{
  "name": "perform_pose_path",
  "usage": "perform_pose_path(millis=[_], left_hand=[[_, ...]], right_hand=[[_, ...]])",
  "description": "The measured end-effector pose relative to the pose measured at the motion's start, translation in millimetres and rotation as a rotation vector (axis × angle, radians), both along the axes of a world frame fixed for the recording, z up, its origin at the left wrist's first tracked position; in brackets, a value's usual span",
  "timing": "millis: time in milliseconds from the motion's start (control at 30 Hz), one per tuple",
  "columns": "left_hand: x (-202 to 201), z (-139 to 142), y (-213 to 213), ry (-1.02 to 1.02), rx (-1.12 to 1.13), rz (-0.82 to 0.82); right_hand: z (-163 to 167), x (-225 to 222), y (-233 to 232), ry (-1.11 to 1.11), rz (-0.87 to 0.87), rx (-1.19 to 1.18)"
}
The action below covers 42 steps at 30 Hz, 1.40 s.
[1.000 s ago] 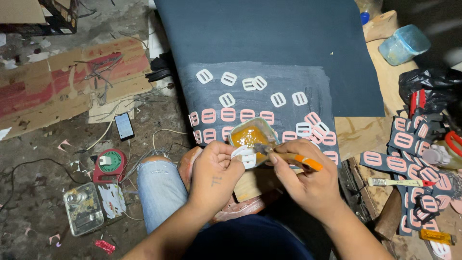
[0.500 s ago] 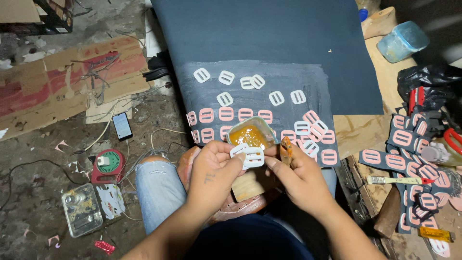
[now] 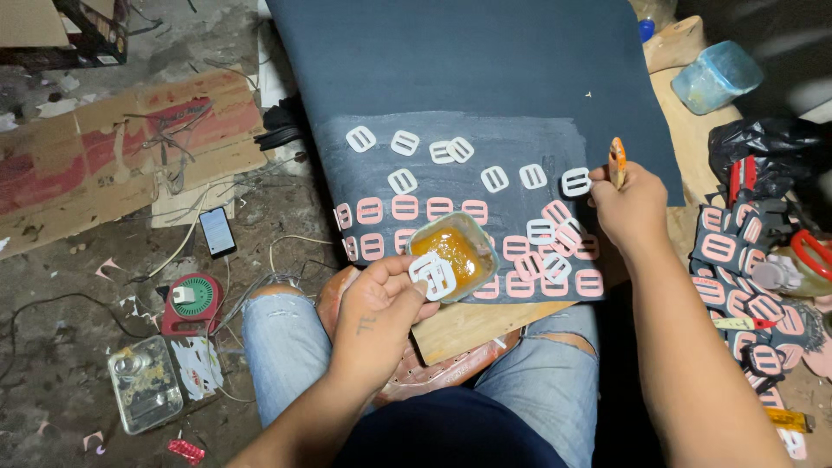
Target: The person paints small white rectangular cutouts with a yellow substance using a brush, then places them in rows on a dark surface. The person handles each cutout individually, applies the substance, and arranges them in a grid pattern.
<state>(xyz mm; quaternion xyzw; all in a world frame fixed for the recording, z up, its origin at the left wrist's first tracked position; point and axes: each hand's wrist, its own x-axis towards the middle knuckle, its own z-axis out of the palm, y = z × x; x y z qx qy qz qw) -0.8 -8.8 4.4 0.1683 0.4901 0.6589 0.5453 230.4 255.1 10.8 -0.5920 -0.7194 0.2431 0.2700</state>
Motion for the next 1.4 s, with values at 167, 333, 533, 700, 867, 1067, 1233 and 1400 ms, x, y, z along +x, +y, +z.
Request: perform_pose_path(millis=[167,333,533,700,867,1067,1233,1400], left_hand=[[-6,-2,0,0.0,-0.008,0.015],[-12,6,-2,0.109,-0.074,0.065],[-11,12,-2,0.105,-0.096,0.082],[-13,10,-4,0.079,-0.086,0.107],[-15,8,-2,0.089,-0.082,0.107],[-14,0,0,0.062,-0.063,0.088],[-20,-9,3,-0.016,-0.047,-0.004],[-20,-18,5,-0.076,0.049,-0.116]], right_hand=[[-28,30,29,-0.313,0.058,0.18],[-31,43,29,-0.313,-0.043,0.136],[-33,51,32,-0.605,-0.017,0.155],[-46,67,43,-0.485,-0.052,0.107],[-34,74,34,-0.459,-0.02,0.227],[26,39,-12,0.045,-0.184,-0.115],[67,1,-82,0.358,0.338,0.093],[74,-33,-131,0.268,0.42,-0.214]])
